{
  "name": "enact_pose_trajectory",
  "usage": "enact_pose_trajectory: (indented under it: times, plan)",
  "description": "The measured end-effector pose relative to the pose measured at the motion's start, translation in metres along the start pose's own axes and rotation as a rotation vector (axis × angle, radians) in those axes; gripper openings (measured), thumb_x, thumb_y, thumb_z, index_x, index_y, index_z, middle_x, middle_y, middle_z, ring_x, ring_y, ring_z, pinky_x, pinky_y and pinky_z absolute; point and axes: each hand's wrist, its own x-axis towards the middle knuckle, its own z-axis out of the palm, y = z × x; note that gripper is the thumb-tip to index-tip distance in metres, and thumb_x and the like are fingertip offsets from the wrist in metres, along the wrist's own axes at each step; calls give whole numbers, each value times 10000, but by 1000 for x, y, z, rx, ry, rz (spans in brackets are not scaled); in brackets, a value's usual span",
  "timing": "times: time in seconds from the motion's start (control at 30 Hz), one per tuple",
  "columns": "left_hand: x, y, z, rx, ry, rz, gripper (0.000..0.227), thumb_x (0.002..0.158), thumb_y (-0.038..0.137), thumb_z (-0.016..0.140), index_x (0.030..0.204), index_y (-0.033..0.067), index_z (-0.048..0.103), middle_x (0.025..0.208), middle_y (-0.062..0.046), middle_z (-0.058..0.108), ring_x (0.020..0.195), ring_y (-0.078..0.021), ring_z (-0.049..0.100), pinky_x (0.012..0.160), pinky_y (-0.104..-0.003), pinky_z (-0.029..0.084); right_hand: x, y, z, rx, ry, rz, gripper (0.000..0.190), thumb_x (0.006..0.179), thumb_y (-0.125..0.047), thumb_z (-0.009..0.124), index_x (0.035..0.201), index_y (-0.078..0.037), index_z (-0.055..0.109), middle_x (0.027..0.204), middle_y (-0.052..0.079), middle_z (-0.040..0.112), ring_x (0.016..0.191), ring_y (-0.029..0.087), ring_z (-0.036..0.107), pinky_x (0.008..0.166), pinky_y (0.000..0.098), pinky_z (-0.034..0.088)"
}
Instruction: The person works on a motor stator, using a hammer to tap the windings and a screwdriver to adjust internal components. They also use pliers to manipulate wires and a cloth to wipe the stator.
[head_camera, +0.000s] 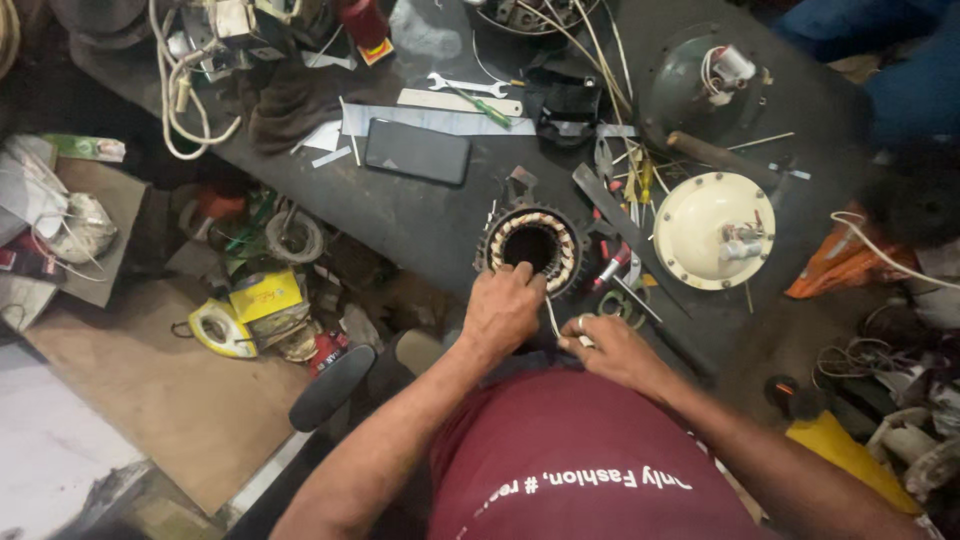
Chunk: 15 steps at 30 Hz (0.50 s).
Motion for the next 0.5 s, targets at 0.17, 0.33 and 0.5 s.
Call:
enact_pose_trajectory:
  times: [0.17,0.33,0.5]
  plan:
    - [-8,-14,-3,-248,127,10,82,804,145,703,877,112,718,854,-80,634,808,-311,661,680,-445,522,3,-3,6,136,7,120,282,919,-275,631,1013,-37,750,823,151,767,730,241,732,686,399,536]
    - [-14,-21,-3,-338,229,-17,76,776,103,697,844,118,727,813,-75,632,794,-315,653,679,-443,520,2,-17,5,160,83,154,292,949,-283,616,1003,-24,740,801,143,744,713,235,696,671,398,514]
    - [-21,-14,5,-290,191,-61,100,801,63,692,862,132,729,830,-82,648,834,-309,661,730,-442,518,-1,-34,-1,205,47,152,295,939,-276,605,952,-15,741,725,125,723,689,250,683,658,395,527]
